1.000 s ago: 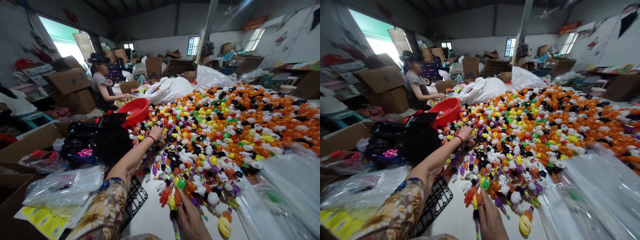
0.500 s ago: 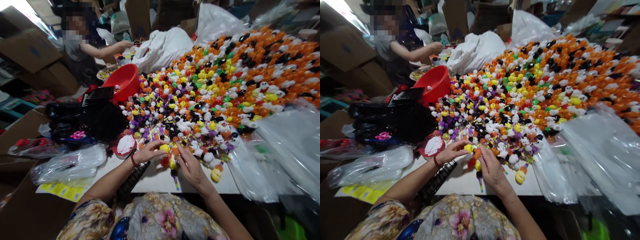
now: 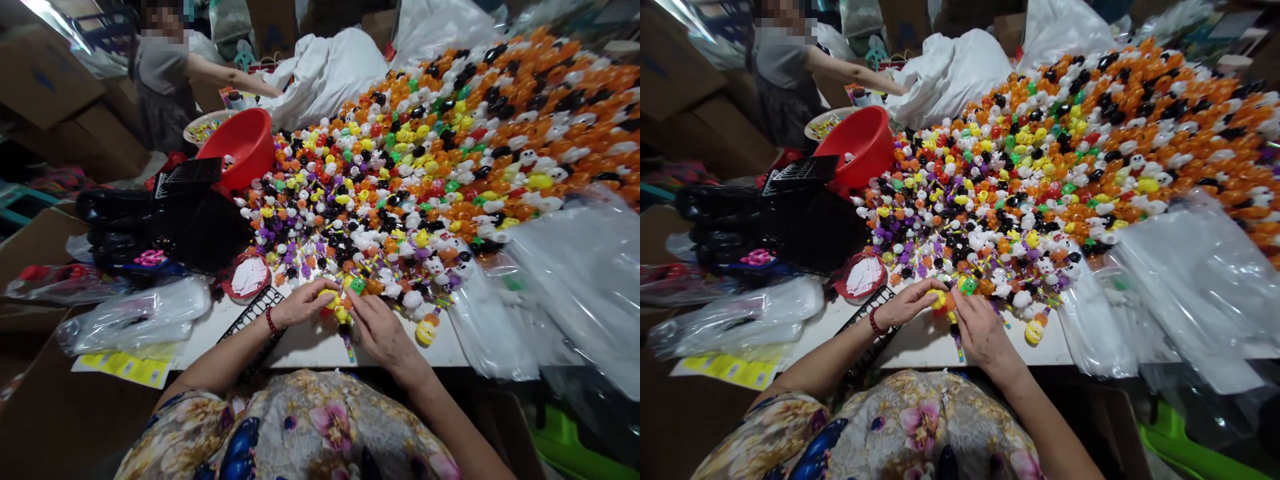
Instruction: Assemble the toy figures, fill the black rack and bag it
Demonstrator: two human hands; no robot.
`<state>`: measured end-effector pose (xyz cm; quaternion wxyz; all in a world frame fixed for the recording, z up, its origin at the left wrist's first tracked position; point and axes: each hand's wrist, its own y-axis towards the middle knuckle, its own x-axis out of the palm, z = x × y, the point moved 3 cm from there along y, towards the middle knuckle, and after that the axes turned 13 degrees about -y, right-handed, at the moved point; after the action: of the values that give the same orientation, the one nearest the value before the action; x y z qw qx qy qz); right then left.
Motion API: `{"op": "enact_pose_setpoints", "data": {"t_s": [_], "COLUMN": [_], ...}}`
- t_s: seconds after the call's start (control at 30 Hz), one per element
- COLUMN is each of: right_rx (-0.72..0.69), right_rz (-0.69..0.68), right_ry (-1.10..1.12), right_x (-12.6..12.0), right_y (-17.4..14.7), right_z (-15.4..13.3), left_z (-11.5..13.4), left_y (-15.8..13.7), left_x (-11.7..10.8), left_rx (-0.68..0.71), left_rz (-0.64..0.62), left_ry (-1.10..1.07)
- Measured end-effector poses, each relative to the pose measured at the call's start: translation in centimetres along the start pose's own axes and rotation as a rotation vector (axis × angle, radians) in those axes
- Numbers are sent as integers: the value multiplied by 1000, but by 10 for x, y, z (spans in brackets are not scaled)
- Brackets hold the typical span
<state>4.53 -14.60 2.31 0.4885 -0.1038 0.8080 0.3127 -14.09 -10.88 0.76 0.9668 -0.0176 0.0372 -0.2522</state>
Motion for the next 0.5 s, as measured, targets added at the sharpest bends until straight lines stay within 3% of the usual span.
{"op": "enact_pose_setpoints", "data": {"t_s": [0.13, 0.4, 0.5], "right_rx": [126, 241, 276], "right_rz": [84, -64, -82], "right_ry": [149, 354, 393], "right_x": [0, 15, 22], "right_y": [-2, -6, -6], "right_z": [-1, -7, -10], "left_z": [-5, -24, -32], "left_y": [-1, -10, -13], "left_x": [13, 46, 54], "left_rx": [-21, -92, -117], "left_rz": [198, 585, 652], "left_ry": [-92, -121, -126]}}
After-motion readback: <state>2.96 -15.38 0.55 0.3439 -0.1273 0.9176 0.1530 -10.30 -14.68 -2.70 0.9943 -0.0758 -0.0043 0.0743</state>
